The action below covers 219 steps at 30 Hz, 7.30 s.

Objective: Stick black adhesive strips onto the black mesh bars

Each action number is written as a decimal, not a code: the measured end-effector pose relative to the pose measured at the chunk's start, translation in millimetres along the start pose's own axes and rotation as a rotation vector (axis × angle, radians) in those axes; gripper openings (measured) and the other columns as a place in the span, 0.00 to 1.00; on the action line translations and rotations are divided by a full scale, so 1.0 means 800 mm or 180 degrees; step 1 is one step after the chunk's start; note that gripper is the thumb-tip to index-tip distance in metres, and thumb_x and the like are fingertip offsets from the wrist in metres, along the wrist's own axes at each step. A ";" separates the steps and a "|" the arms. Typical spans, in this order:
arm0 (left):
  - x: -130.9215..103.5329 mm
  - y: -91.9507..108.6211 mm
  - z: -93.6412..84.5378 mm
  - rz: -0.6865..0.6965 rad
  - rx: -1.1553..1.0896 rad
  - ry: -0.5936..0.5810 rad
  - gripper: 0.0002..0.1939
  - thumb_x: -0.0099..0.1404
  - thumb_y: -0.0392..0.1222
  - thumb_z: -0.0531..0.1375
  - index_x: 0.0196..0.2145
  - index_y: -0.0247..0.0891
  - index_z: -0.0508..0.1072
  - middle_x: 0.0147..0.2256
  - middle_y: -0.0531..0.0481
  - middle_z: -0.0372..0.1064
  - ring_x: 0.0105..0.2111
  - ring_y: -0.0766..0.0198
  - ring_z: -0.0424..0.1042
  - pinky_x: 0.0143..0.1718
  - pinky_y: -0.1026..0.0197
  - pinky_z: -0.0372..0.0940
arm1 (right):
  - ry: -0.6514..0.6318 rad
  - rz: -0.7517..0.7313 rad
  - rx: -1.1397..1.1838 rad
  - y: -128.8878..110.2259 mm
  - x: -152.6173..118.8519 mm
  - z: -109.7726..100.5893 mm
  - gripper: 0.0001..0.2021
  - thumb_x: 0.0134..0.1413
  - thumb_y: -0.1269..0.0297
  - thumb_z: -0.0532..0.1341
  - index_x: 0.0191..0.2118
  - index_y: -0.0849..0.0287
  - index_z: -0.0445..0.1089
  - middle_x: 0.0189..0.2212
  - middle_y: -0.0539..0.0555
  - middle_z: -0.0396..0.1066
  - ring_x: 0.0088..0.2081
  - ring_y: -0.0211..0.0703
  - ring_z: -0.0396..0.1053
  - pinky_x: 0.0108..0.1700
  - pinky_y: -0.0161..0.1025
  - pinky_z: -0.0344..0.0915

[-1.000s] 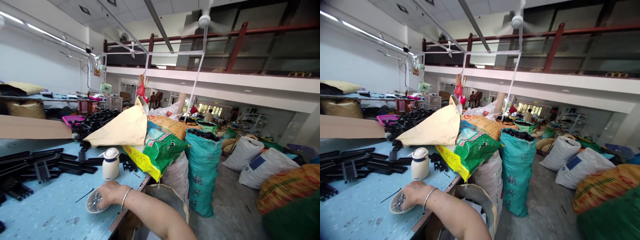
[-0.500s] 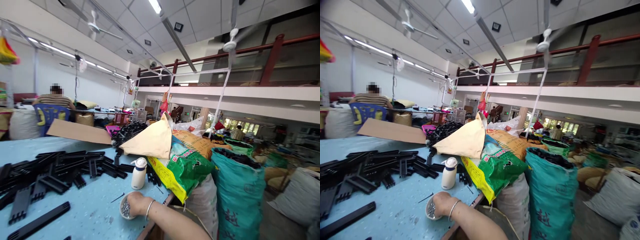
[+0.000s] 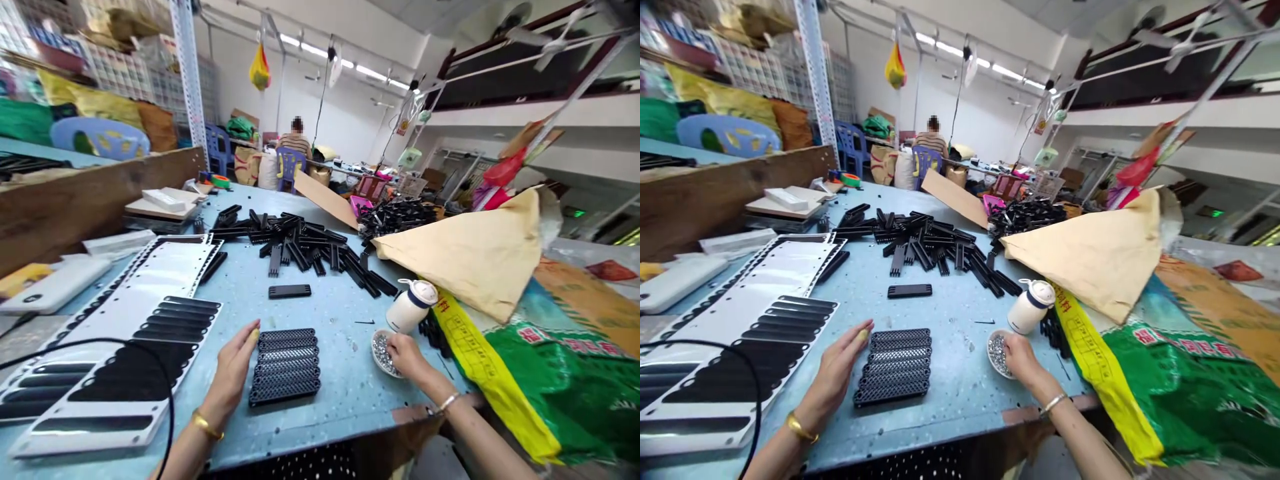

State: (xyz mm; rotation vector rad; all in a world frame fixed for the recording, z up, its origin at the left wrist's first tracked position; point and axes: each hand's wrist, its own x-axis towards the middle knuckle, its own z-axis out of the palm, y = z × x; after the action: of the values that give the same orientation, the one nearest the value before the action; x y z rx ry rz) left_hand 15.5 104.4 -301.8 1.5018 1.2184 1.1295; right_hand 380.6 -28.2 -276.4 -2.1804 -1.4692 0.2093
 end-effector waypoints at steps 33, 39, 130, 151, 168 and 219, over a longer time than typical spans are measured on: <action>0.065 0.057 0.003 0.0864 0.1409 -0.1435 0.23 0.68 0.47 0.48 0.45 0.31 0.76 0.41 0.42 0.79 0.40 0.55 0.77 0.43 0.57 0.68 | -0.1511 -0.1598 0.0330 -0.236 -0.019 0.097 0.05 0.53 0.77 0.63 0.35 0.61 0.74 0.33 0.54 0.69 0.36 0.44 0.69 0.39 0.37 0.66; 0.043 0.054 -0.021 0.0665 0.1305 -0.1007 0.23 0.65 0.50 0.51 0.42 0.32 0.78 0.40 0.42 0.79 0.40 0.54 0.77 0.43 0.56 0.68 | -0.1093 -0.1474 0.0835 -0.218 -0.008 0.100 0.11 0.48 0.80 0.64 0.39 0.65 0.76 0.33 0.57 0.73 0.35 0.45 0.71 0.39 0.38 0.67; 0.025 0.009 -0.021 0.1991 0.2031 -0.0751 0.13 0.65 0.38 0.54 0.43 0.39 0.76 0.43 0.41 0.78 0.43 0.49 0.77 0.41 0.46 0.71 | -0.0291 -0.1789 0.0270 -0.162 0.000 0.089 0.16 0.62 0.75 0.49 0.47 0.65 0.73 0.25 0.55 0.69 0.26 0.42 0.65 0.30 0.38 0.60; 0.019 -0.010 -0.011 0.2531 0.2499 -0.0795 0.16 0.67 0.33 0.52 0.50 0.40 0.69 0.47 0.42 0.76 0.49 0.47 0.73 0.45 0.43 0.66 | -0.0258 -0.1942 0.0339 -0.142 -0.001 0.097 0.17 0.63 0.74 0.48 0.48 0.68 0.73 0.24 0.56 0.70 0.25 0.43 0.66 0.28 0.39 0.60; 0.020 -0.004 -0.011 0.2556 0.2518 -0.1036 0.18 0.66 0.31 0.50 0.49 0.40 0.71 0.46 0.42 0.76 0.46 0.47 0.75 0.42 0.44 0.67 | -0.0425 -0.1174 0.0926 -0.149 0.030 0.116 0.09 0.57 0.72 0.58 0.32 0.59 0.77 0.27 0.53 0.77 0.29 0.41 0.73 0.32 0.34 0.64; 0.009 -0.002 -0.059 0.2356 0.2927 -0.1291 0.31 0.57 0.23 0.48 0.57 0.41 0.66 0.53 0.42 0.72 0.54 0.44 0.69 0.48 0.39 0.65 | -0.0554 -0.2689 -0.0897 -0.130 -0.006 0.105 0.24 0.53 0.83 0.46 0.56 0.74 0.64 0.29 0.59 0.70 0.29 0.49 0.65 0.30 0.46 0.63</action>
State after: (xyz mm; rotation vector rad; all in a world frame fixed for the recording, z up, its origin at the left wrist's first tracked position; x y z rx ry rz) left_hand -30.1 115.9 -292.6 2.8780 0.9280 0.5981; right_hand 259.8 24.8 -299.1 -1.5564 -2.4901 -0.1148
